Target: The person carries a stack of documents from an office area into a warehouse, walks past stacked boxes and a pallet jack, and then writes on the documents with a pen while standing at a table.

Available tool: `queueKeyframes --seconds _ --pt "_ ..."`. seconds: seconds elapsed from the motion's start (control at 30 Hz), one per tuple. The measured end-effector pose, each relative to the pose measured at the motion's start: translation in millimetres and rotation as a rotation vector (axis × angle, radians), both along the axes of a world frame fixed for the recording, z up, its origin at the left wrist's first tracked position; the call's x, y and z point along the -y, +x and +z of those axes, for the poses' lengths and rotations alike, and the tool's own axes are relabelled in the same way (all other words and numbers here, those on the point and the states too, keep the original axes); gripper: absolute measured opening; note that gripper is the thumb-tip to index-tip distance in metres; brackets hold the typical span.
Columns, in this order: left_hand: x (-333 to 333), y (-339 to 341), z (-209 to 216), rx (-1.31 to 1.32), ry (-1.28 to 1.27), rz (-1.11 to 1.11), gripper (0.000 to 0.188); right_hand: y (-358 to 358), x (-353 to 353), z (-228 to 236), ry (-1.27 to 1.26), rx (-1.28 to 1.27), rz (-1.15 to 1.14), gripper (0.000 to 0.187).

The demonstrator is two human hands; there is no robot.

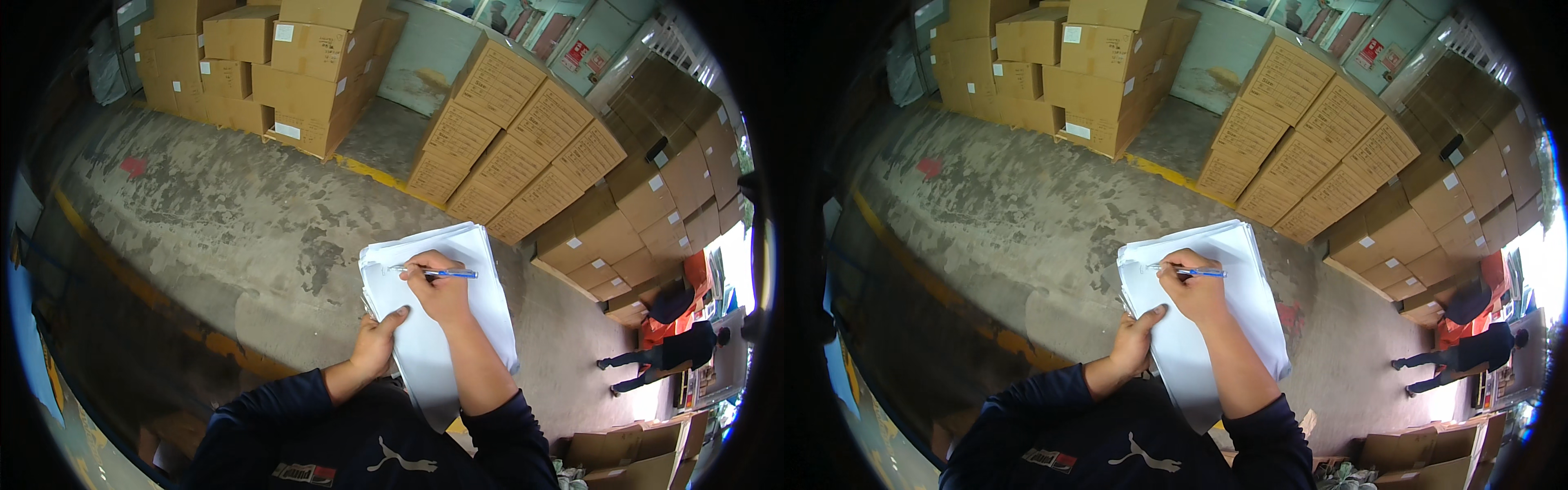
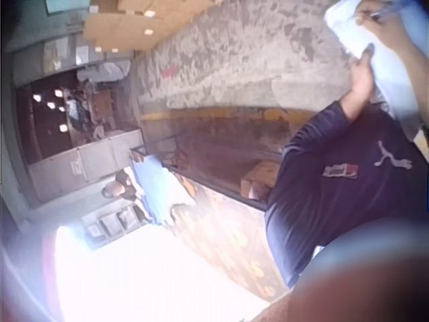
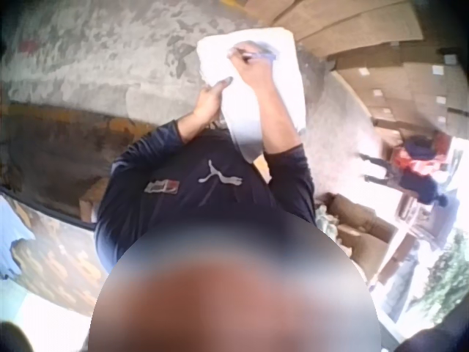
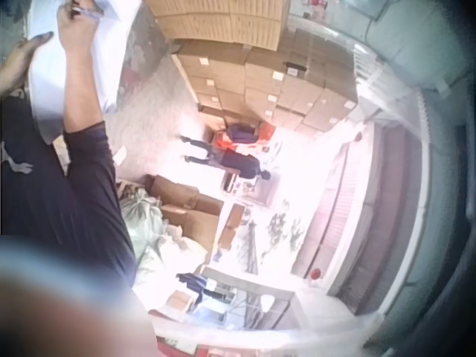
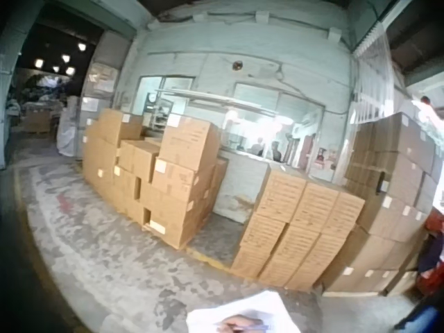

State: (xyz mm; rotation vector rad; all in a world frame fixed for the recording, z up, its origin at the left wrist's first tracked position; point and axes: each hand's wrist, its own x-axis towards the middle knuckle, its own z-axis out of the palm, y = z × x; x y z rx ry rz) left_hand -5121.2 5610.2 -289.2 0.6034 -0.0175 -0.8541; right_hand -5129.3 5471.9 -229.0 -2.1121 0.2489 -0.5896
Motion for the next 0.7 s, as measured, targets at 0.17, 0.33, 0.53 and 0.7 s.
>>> queueKeyframes --seconds 0.17,0.33,0.53,0.7 --pt "-0.6 -0.3 -2.2 -0.016 0.048 -0.016 0.032 1.2 -0.8 -3.0 0.206 0.076 -0.046 0.002" --pt "0.7 -0.4 -4.3 -0.009 0.044 -0.02 0.033 1.5 1.9 -1.0 -0.038 0.09 -0.046 0.006" --pt "0.8 -0.8 0.0 -0.002 0.057 -0.046 0.034 0.5 3.7 2.4 0.061 0.061 -0.022 0.008" --pt "1.5 -2.1 4.3 -0.023 0.02 -0.025 0.032 -1.4 3.8 4.1 0.083 0.038 -0.017 0.007"
